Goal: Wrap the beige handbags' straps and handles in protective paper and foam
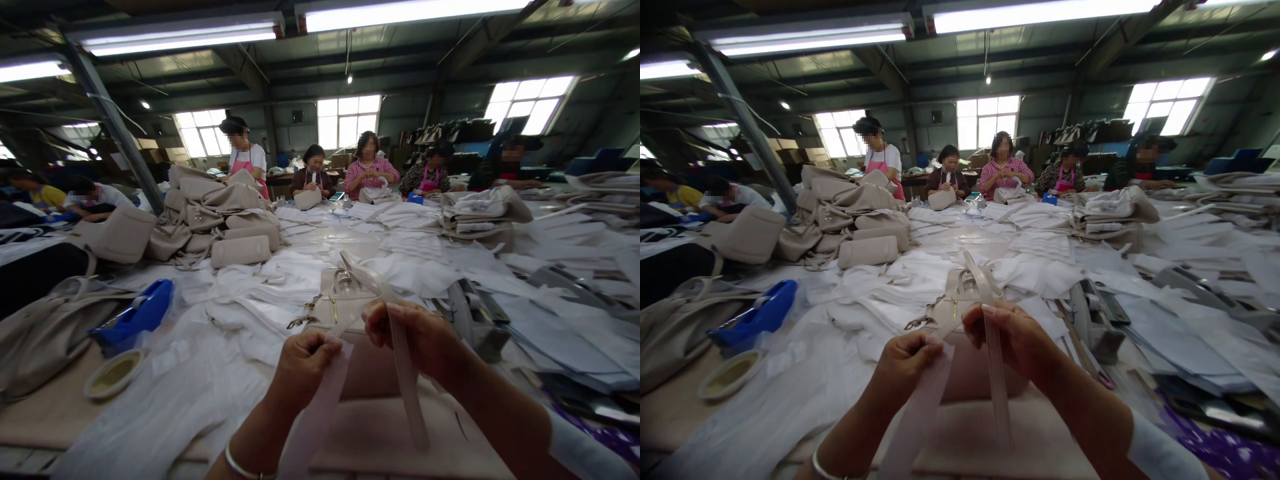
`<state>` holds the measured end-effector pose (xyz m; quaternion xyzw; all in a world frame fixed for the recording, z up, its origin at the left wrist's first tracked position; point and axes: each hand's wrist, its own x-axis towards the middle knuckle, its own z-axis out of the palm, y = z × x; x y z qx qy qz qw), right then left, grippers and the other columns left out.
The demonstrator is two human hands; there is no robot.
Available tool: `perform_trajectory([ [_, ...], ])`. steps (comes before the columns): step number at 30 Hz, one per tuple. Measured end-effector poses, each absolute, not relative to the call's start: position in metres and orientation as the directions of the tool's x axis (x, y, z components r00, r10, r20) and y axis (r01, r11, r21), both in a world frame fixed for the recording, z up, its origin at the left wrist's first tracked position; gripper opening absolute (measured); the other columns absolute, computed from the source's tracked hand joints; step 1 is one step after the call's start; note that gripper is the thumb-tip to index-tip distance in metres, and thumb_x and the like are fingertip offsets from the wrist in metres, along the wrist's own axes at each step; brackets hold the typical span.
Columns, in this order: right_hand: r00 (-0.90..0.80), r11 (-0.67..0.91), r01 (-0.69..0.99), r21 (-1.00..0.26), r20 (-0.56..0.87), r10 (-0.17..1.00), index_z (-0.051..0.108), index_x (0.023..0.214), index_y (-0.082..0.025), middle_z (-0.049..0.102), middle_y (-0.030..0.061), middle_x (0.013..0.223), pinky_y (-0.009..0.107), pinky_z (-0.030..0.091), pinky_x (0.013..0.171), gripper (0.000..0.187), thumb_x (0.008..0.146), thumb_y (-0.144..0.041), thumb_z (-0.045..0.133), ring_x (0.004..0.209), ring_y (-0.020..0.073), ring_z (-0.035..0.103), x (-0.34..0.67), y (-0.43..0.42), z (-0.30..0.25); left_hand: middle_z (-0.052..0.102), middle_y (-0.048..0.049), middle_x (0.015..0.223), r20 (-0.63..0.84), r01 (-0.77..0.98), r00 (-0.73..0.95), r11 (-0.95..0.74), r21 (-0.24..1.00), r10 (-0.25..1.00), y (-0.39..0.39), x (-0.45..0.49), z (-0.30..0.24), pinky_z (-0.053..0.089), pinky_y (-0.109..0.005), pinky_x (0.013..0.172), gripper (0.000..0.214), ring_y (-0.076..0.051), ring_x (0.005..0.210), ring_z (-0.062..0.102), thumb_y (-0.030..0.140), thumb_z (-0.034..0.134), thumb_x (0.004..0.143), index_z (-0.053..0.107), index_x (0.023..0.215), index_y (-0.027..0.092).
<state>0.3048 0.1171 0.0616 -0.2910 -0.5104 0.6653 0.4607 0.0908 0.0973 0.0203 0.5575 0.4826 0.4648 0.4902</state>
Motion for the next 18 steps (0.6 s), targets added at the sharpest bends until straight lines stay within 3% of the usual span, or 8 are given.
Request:
perform_trajectory([
  [3, -0.464, 0.009, -0.193, -0.981, 0.100, 0.880, 0.077, 0.077, -0.010, 0.047, -0.0014, 0.053, 0.020, 0.029, 0.046, 0.035, 0.077, -0.045, 0.074, 0.050, 0.0072, 0.041, 0.313, 0.119, 0.076, 0.058, 0.0017, 0.060, 0.122, 0.137, 0.081, -0.133, 0.982, 0.989, 0.094, 0.094, 0.022, 0.037, -0.020, 0.053, 0.022, -0.010, 0.058, 0.047, 0.032, 0.072, 0.077, 0.067, 0.065, 0.015],
  [5, -0.423, -0.012, -0.213, -0.977, 0.081, 0.903, 0.077, 0.078, -0.011, 0.042, -0.0043, 0.046, 0.019, 0.022, 0.041, 0.035, 0.076, -0.046, 0.076, 0.042, 0.0052, 0.035, 0.315, 0.120, 0.084, 0.058, 0.0015, 0.060, 0.163, 0.157, 0.082, -0.175, 0.972, 0.983, 0.092, 0.095, 0.023, 0.039, -0.020, 0.055, 0.020, -0.010, 0.058, 0.048, 0.030, 0.072, 0.077, 0.066, 0.063, 0.016],
  [9, -0.128, 0.092, -0.408, -0.908, 0.157, 0.979, 0.075, 0.073, -0.015, 0.051, -0.0023, 0.047, 0.020, 0.023, 0.037, 0.031, 0.068, -0.045, 0.083, 0.038, 0.0058, 0.038, 0.315, 0.128, 0.097, 0.060, 0.0014, 0.058, 0.231, 0.193, 0.098, -0.246, 0.950, 0.968, 0.090, 0.096, 0.021, 0.040, -0.021, 0.056, 0.017, -0.011, 0.058, 0.050, 0.026, 0.072, 0.075, 0.068, 0.061, 0.017],
  [13, 0.061, 0.224, -0.314, -0.923, 0.216, 0.975, 0.074, 0.071, -0.014, 0.050, -0.0021, 0.047, 0.020, 0.021, 0.037, 0.030, 0.069, -0.043, 0.083, 0.040, 0.0060, 0.039, 0.317, 0.133, 0.103, 0.059, 0.0028, 0.057, 0.279, 0.207, 0.068, -0.287, 0.935, 0.958, 0.091, 0.095, 0.019, 0.039, -0.020, 0.056, 0.017, -0.010, 0.057, 0.050, 0.024, 0.077, 0.072, 0.068, 0.059, 0.018],
  [18, 0.103, 0.309, -0.172, -0.936, 0.295, 0.950, 0.073, 0.072, -0.015, 0.049, -0.0019, 0.049, 0.023, 0.022, 0.039, 0.030, 0.076, -0.045, 0.078, 0.042, 0.0074, 0.039, 0.317, 0.133, 0.099, 0.058, 0.0024, 0.057, 0.265, 0.217, 0.074, -0.274, 0.937, 0.962, 0.087, 0.095, 0.021, 0.040, -0.021, 0.057, 0.018, -0.010, 0.057, 0.050, 0.026, 0.076, 0.072, 0.068, 0.059, 0.018],
])
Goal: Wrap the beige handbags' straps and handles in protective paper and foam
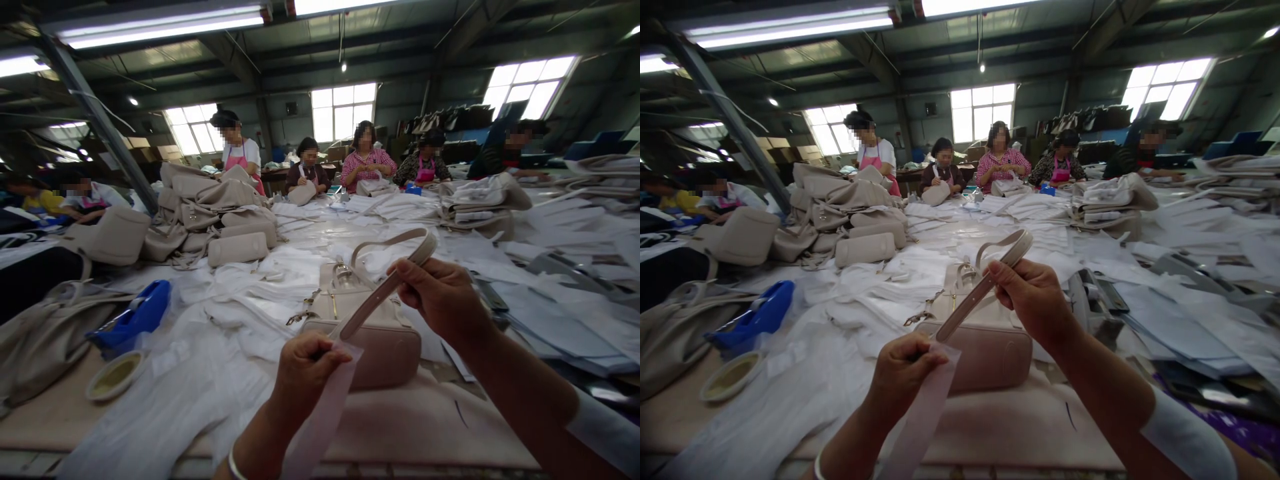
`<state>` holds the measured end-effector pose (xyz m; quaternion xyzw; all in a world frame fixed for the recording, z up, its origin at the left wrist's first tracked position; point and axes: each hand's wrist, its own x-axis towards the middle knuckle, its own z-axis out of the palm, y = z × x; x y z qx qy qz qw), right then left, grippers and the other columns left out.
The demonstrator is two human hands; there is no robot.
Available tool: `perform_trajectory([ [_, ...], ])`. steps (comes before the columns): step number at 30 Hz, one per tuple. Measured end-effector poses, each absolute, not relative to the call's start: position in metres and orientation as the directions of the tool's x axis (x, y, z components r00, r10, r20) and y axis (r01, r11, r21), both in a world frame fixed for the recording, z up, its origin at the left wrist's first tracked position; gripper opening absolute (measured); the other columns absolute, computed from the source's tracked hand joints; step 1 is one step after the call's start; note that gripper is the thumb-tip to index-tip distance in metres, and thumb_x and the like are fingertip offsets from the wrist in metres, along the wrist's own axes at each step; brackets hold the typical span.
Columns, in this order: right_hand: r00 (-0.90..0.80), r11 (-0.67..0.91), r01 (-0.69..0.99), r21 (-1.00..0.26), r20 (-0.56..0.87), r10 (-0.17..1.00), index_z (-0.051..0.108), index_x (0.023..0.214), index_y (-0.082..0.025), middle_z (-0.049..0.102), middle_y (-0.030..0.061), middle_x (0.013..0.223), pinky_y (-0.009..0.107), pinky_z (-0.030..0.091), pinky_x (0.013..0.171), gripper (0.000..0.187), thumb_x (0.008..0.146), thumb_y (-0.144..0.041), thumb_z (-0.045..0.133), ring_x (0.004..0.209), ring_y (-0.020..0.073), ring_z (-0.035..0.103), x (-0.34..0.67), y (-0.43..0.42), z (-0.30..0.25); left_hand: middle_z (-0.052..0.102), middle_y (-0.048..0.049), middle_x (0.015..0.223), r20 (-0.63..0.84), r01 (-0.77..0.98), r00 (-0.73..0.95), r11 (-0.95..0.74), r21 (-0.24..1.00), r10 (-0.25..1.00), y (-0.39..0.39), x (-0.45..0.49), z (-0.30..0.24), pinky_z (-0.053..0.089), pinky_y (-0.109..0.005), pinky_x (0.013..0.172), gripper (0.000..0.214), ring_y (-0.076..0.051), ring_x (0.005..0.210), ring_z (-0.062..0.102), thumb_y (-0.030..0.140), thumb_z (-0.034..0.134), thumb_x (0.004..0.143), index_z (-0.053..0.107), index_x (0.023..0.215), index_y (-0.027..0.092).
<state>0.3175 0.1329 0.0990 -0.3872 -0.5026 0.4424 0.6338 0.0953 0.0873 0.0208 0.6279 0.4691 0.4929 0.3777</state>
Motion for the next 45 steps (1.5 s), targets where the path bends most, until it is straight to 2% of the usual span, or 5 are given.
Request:
perform_trajectory([
  [15, -0.175, 0.434, 0.093, -0.896, 0.414, 0.893, 0.071, 0.071, -0.015, 0.048, -0.0011, 0.053, 0.024, 0.028, 0.043, 0.033, 0.087, -0.043, 0.066, 0.048, 0.0089, 0.039, 0.292, 0.107, 0.073, 0.065, 0.0001, 0.060, 0.160, 0.191, 0.053, -0.167, 0.967, 0.986, 0.087, 0.097, 0.026, 0.043, -0.022, 0.058, 0.014, -0.013, 0.059, 0.055, 0.028, 0.072, 0.078, 0.074, 0.067, 0.018],
  [24, -0.376, -0.094, -0.155, -0.983, -0.030, 0.926, 0.065, 0.076, -0.014, 0.058, -0.0008, 0.059, 0.020, 0.036, 0.047, 0.044, 0.081, -0.058, 0.067, 0.051, 0.0089, 0.049, 0.278, 0.102, 0.020, 0.071, -0.0025, 0.070, 0.250, 0.202, 0.031, -0.251, 0.947, 0.968, 0.079, 0.094, 0.018, 0.048, -0.023, 0.063, 0.009, -0.016, 0.066, 0.062, 0.026, 0.072, 0.079, 0.077, 0.074, 0.019],
  [29, -0.541, -0.537, -0.491, -0.686, -0.243, 0.805, 0.069, 0.093, -0.014, 0.074, 0.0095, 0.088, 0.032, 0.054, 0.077, 0.042, 0.083, -0.054, 0.064, 0.079, 0.0197, 0.070, 0.269, 0.118, 0.027, 0.074, -0.0039, 0.079, 0.289, 0.190, 0.088, -0.301, 0.934, 0.953, 0.071, 0.100, 0.012, 0.051, -0.024, 0.069, 0.009, -0.017, 0.073, 0.065, 0.027, 0.071, 0.081, 0.077, 0.079, 0.020],
  [35, -0.264, -0.286, -0.606, -0.743, -0.152, 0.953, 0.068, 0.092, -0.016, 0.075, 0.0044, 0.078, 0.029, 0.053, 0.078, 0.016, 0.082, -0.028, 0.070, 0.076, 0.0166, 0.071, 0.254, 0.134, 0.036, 0.068, 0.0005, 0.069, 0.221, 0.224, -0.104, -0.194, 0.955, 0.970, 0.068, 0.097, -0.002, 0.047, -0.024, 0.058, 0.050, -0.014, 0.061, 0.059, 0.035, 0.060, 0.089, 0.054, 0.136, 0.017],
  [45, -0.346, 0.054, -0.303, -0.952, 0.162, 0.924, 0.073, 0.093, -0.019, 0.078, 0.0063, 0.087, 0.043, 0.046, 0.098, 0.023, 0.083, -0.040, 0.072, 0.094, 0.0226, 0.069, 0.259, 0.126, 0.034, 0.073, -0.0022, 0.072, -0.208, -0.304, -0.061, 0.180, 0.935, 0.976, 0.079, 0.100, 0.007, 0.048, -0.021, 0.062, 0.026, -0.013, 0.065, 0.063, 0.035, 0.083, 0.067, 0.075, 0.082, 0.015],
])
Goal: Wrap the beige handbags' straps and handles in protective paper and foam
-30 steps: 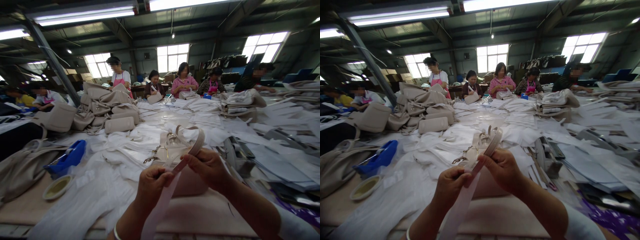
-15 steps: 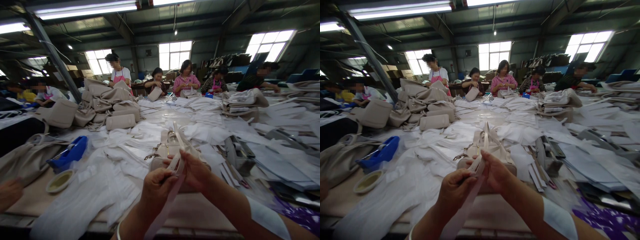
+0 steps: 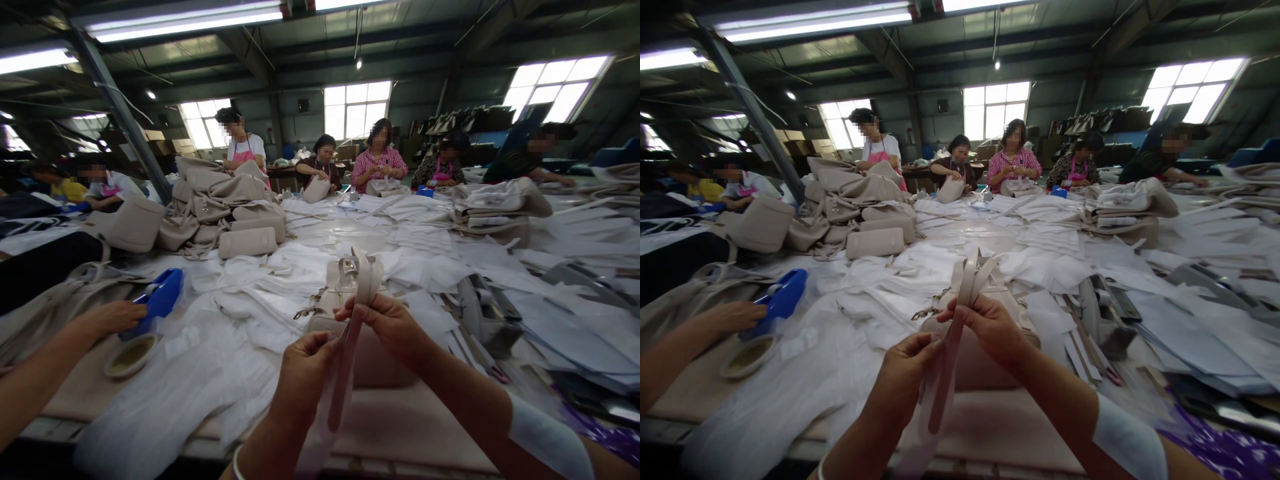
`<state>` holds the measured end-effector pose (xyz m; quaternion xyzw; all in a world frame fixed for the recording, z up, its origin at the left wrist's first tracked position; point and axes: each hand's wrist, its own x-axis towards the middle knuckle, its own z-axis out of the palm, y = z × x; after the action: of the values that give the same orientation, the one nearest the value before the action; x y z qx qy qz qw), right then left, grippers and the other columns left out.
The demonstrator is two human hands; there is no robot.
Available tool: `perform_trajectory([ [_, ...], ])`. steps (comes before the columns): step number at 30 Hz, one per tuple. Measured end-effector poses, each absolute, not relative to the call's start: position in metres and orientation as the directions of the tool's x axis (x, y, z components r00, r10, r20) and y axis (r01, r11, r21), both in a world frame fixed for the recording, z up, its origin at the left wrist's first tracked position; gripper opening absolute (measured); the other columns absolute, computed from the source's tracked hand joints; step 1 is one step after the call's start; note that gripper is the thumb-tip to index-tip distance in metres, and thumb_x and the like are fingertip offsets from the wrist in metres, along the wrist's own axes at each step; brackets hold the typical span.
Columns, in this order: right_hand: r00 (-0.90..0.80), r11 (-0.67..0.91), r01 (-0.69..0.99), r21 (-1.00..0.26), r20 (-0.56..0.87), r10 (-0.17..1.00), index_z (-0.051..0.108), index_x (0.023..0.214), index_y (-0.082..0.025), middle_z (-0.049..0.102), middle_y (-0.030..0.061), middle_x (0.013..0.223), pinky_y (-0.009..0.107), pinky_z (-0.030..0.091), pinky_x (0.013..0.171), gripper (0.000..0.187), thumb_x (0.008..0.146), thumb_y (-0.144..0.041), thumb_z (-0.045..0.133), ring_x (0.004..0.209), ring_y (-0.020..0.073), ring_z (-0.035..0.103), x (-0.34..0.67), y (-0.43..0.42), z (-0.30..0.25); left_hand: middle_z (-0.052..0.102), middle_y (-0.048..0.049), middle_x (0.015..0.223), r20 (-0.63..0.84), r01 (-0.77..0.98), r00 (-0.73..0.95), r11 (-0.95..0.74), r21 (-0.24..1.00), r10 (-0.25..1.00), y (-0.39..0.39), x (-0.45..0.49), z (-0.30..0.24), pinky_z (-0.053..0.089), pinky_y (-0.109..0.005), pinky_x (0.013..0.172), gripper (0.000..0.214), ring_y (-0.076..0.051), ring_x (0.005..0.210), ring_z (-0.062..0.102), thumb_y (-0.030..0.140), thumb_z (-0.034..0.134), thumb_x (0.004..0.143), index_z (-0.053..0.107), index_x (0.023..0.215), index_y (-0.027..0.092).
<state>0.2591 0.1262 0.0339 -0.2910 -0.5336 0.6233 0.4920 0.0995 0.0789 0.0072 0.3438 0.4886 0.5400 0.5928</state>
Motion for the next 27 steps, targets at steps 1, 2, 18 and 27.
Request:
perform_trajectory([
  [1, -0.350, 0.045, -0.303, -0.952, 0.155, 0.924, 0.074, 0.091, -0.019, 0.077, 0.0064, 0.089, 0.043, 0.046, 0.098, 0.024, 0.081, -0.041, 0.074, 0.094, 0.0230, 0.068, 0.255, 0.121, 0.029, 0.073, -0.0023, 0.073, -0.179, -0.303, -0.068, 0.151, 0.941, 0.981, 0.080, 0.100, 0.009, 0.049, -0.021, 0.065, 0.025, -0.013, 0.068, 0.064, 0.035, 0.082, 0.068, 0.075, 0.082, 0.015],
  [2, -0.349, 0.030, -0.309, -0.951, 0.143, 0.926, 0.075, 0.091, -0.020, 0.077, 0.0067, 0.093, 0.043, 0.046, 0.099, 0.026, 0.079, -0.042, 0.076, 0.097, 0.0235, 0.068, 0.251, 0.116, 0.024, 0.074, -0.0023, 0.074, -0.153, -0.294, -0.080, 0.123, 0.948, 0.985, 0.081, 0.100, 0.009, 0.049, -0.021, 0.066, 0.024, -0.013, 0.070, 0.064, 0.036, 0.081, 0.070, 0.076, 0.082, 0.015],
  [18, -0.270, -0.201, -0.387, -0.900, -0.098, 0.958, 0.076, 0.090, -0.014, 0.077, 0.0074, 0.088, 0.034, 0.052, 0.084, 0.035, 0.065, -0.037, 0.086, 0.086, 0.0219, 0.069, 0.229, 0.126, 0.020, 0.066, -0.0002, 0.065, -0.138, -0.057, -0.105, 0.133, 0.990, 0.985, 0.086, 0.089, 0.009, 0.043, -0.021, 0.054, 0.034, -0.013, 0.059, 0.055, 0.049, 0.068, 0.081, 0.072, 0.086, 0.015],
  [27, -0.312, -0.464, -0.561, -0.685, -0.345, 0.885, 0.065, 0.089, -0.012, 0.076, 0.0094, 0.087, 0.035, 0.058, 0.077, 0.010, 0.086, -0.020, 0.061, 0.078, 0.0198, 0.073, 0.240, 0.188, 0.044, 0.058, 0.0006, 0.060, -0.090, 0.184, -0.099, 0.108, 0.977, 0.991, 0.094, 0.084, 0.011, 0.036, -0.021, 0.051, 0.036, -0.012, 0.057, 0.047, 0.050, 0.062, 0.083, 0.068, 0.074, 0.015],
])
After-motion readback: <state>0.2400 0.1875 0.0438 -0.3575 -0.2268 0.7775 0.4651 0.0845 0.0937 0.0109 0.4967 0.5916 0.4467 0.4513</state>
